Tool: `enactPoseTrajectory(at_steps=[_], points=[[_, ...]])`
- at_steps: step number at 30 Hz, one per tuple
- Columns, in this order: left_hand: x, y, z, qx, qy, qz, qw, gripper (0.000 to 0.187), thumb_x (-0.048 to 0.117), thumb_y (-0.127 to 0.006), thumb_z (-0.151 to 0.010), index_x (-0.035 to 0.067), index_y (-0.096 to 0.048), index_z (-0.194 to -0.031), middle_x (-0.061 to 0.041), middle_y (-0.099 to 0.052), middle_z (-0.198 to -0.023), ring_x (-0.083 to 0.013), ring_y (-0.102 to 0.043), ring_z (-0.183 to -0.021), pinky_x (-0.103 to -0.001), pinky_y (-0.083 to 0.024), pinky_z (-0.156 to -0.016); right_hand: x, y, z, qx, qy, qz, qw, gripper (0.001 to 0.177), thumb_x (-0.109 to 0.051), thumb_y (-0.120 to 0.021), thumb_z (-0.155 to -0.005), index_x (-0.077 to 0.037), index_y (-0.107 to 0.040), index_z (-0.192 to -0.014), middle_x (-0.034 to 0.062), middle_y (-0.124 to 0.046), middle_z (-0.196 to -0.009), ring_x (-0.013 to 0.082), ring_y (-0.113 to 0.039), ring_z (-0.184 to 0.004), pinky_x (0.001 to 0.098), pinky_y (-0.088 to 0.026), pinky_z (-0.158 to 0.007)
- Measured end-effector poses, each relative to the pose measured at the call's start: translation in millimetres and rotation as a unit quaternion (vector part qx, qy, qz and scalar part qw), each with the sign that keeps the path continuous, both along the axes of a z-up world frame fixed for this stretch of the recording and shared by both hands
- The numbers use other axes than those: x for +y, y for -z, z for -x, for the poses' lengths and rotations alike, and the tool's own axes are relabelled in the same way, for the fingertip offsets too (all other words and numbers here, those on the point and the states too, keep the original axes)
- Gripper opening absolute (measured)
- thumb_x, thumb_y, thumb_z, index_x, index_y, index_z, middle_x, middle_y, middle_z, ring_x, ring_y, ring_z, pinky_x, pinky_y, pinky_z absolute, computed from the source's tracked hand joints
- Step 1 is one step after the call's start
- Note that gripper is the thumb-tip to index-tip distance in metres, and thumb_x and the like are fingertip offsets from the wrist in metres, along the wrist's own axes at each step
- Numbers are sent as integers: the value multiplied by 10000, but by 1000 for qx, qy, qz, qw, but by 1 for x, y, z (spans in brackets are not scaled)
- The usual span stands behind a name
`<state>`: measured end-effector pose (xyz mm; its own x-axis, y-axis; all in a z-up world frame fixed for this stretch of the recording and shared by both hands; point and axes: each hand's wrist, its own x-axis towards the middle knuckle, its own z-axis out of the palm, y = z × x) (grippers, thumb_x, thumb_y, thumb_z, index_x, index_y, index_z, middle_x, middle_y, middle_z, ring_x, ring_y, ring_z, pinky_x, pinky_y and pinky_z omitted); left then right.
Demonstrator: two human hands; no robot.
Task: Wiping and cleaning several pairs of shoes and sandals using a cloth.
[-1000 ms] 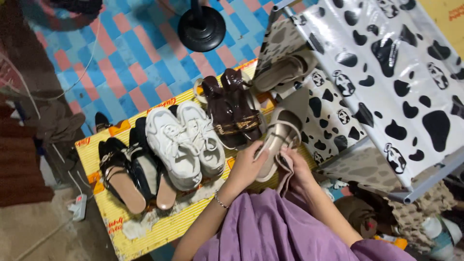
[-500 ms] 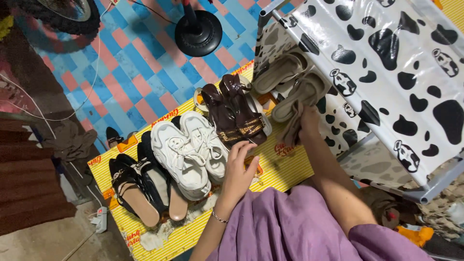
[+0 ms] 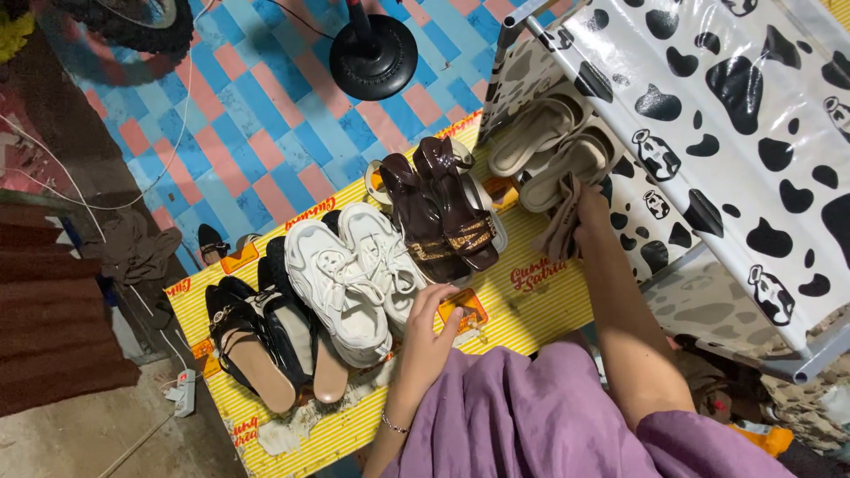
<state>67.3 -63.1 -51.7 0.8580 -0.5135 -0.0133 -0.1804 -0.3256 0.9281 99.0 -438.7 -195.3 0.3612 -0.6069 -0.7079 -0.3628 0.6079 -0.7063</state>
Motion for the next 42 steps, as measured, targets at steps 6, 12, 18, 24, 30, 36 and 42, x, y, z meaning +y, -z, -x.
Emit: enactPoseTrajectory(at_steps=[6, 12, 18, 24, 30, 36, 42], points=[[4, 1, 1, 13, -1, -6, 1000, 299, 110, -671, -937, 10, -649, -1218, -145, -643, -1251, -302, -643, -1180, -361, -484, -1024, -21, 57, -4, 118, -98, 101, 983, 609, -504, -458, -1073, -49, -424, -1475, 144, -511, -923, 258, -426, -831, 491, -401, -736], [3, 3, -1, 7, 3, -17, 1000, 294, 119, -668, -943, 13, -650, -1217, -138, -639, -1244, -295, -642, -1180, -360, -483, -1027, 6, -17, 4, 104, -171, 83, 976, 719, -589, -467, -1042, 55, -645, -1308, 127, -617, -1018, 243, -573, -881, 444, -468, -787], [-1, -9, -4, 16, 4, -45, 999, 298, 117, -664, -940, 11, -644, -1217, -140, -629, -1245, -300, -634, -1181, -369, -480, -1018, 27, -8, 11, -24, -182, 112, 977, 685, -578, -563, -904, -90, -562, -1385, 125, -630, -1312, 274, -619, -1151, 407, -501, -905], [6, -6, 3, -6, -15, -33, 999, 290, 118, -662, -946, 18, -644, -1218, -150, -612, -1267, -322, -622, -1186, -384, -482, -1015, 54, -37, 28, 204, -426, 350, 809, 698, -573, -646, -962, -1, -584, -1358, 233, -710, -1181, 356, -679, -1079, 449, -530, -919], [18, 3, 8, -88, -87, -49, 991, 284, 98, -669, -943, 24, -653, -1216, -169, -603, -1271, -357, -601, -1185, -414, -471, -1017, 129, -148, 16, -126, -383, 267, 875, 570, -500, -661, -945, -6, -634, -1229, 192, -720, -1101, 318, -667, -1017, 396, -530, -885], [37, -29, 22, -122, -142, 13, 982, 215, 76, -636, -951, 28, -674, -1158, -150, -638, -1250, -335, -639, -1177, -402, -506, -1016, 175, -164, -4, -161, -526, 490, 676, 544, -402, -778, -853, 3, -668, -1198, 190, -676, -1061, 326, -658, -952, 402, -522, -809], [63, -17, 39, -134, -296, -17, 946, 165, 56, -652, -961, 31, -686, -1120, -133, -647, -1160, -301, -654, -1115, -380, -516, -975, 243, -175, -8, -144, -620, 501, 587, 488, -401, -771, -872, -113, -651, -1247, 160, -616, -1231, 381, -685, -976, 469, -551, -784]])
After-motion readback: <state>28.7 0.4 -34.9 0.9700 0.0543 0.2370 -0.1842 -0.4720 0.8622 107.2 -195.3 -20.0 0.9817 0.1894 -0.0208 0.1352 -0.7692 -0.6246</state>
